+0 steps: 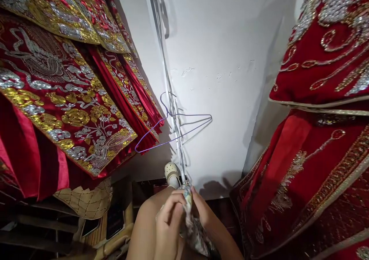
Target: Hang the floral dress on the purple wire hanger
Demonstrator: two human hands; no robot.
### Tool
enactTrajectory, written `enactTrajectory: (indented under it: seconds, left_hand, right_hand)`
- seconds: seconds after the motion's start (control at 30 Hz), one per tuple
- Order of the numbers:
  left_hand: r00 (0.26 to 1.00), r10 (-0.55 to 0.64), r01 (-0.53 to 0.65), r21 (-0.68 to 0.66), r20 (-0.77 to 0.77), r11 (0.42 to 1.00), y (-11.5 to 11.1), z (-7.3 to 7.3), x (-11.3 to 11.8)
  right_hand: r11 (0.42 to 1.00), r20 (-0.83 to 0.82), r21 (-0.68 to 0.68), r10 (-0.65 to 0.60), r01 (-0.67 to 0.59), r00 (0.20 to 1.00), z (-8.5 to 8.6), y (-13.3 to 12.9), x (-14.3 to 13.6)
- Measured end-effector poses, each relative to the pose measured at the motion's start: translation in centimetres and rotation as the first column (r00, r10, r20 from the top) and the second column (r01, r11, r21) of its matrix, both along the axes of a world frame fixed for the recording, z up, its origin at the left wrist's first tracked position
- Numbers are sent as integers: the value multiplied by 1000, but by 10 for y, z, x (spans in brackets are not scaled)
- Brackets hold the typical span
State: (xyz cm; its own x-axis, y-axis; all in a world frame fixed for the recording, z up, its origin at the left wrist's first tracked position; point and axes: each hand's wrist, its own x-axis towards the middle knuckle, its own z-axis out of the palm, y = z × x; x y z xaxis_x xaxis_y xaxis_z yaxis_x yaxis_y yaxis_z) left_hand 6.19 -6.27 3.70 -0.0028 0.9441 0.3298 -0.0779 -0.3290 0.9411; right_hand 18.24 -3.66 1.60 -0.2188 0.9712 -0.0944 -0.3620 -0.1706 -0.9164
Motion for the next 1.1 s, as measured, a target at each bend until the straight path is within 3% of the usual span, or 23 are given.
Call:
enactTrajectory:
  seconds: [0.1,0.2,0.33,0.37,0.43,0.53,0.6,0.7,0.8,0.87,0.93,1.0,1.1]
  left_hand:
    - [960,-139,181,159,-242,970,-7,14,-8]
    - [888,-220,321,202,-404,925,-7,31,-34]
    - [907,6,108,245,-422,963,7,53,-68]
    - [900,19,89,225,-436,970,13,56,-73]
    - [869,-84,163,122,-487,979,25,58,-79]
    - [741,-283,312,-61,-609,948,43,51,-88]
    - [632,-302,313,-121,-714,942,54,44,-99]
    - [470,-224,217,-134,-854,967,66,41,-125]
    - [269,-103,71,-87,-958,994,78,49,-153]
    - [169,-28,-10,-30,-985,1000,86,57,-167]
    - [167,28,-55,19,-986,998,93,63,-176]
    - [238,73,-82,55,-969,995,100,65,-179]
    - [295,125,-122,92,-947,988,107,65,-178]
  right_hand:
    - [969,-155,-166,159,-184,975,17,2,-1]
    - [955,-214,-151,219,-253,952,32,12,-3]
    - [943,-200,-51,313,-329,929,54,22,-12]
    - [934,-197,-46,339,-354,920,60,23,-14]
    - [905,-173,-49,410,-424,896,73,24,-13]
    - [863,68,18,503,-505,862,94,30,1]
    - [862,348,148,414,-485,841,107,41,17]
    - [860,610,406,-3,-310,792,122,67,40]
    - [763,568,642,-407,-76,715,123,106,47]
    - [702,505,712,-493,-20,709,114,134,41]
    - [706,506,708,-470,-37,723,100,157,30]
    - [734,550,676,-447,-62,706,88,172,21]
    - [742,587,669,-490,-45,644,77,176,20]
